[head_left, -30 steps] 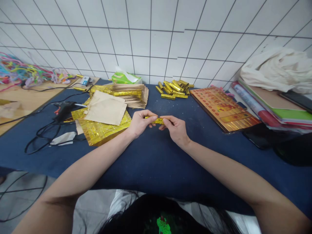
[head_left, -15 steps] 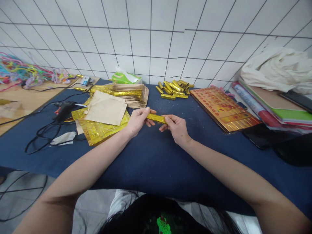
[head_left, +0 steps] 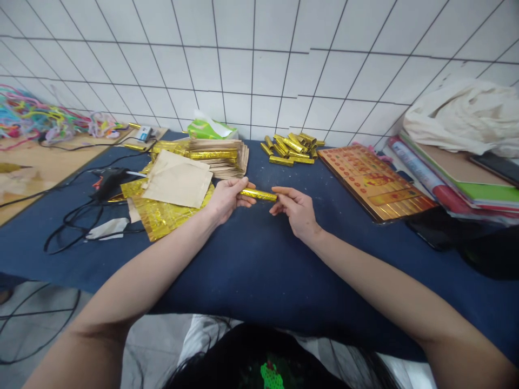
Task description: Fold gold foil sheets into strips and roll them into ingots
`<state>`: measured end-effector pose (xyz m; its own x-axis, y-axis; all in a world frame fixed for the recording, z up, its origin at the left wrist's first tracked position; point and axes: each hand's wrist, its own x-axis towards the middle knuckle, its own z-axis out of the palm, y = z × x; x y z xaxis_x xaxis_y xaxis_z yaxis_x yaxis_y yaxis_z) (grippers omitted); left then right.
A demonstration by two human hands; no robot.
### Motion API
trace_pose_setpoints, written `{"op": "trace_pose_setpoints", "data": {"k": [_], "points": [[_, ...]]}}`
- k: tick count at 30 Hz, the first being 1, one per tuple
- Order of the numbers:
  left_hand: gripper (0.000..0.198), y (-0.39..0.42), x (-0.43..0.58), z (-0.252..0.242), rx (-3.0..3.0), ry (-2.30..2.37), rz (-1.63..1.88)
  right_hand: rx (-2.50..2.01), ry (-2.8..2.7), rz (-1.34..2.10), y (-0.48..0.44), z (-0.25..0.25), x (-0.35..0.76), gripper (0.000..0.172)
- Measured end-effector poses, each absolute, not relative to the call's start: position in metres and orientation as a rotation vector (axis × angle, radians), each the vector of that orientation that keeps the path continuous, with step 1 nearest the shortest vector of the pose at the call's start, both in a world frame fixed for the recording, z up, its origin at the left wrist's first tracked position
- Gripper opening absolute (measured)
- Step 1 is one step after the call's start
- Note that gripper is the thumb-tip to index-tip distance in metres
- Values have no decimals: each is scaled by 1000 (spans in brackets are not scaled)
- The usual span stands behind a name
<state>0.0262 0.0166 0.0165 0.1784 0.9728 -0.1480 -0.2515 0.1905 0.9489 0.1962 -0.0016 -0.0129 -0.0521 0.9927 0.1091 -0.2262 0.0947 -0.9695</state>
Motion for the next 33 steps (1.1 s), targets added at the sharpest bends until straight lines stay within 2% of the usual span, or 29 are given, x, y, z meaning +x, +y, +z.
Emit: {"op": "trace_pose_setpoints", "data": {"k": [5,11,16,23,26,33], "points": [[26,17,26,17,923,996,1049,-968,-1291,1189,-2,-15,195,20],[26,17,25,17,961,968,1045,-1052,-1283,1263,1,-17,197,16],[18,15,23,18,1064,874,1027,-1098,-1206,1274,2,-17,197,13],[15,16,17,24,1049,770,986,-1001,-1024,1557,4,-11,200,19],[15,19,11,26,1039,764,977,-975,-989,1635,6,-10,203,17],[39,15,11,26,1225,665,917,-960,-918,1755,9,-6,205,10]]}}
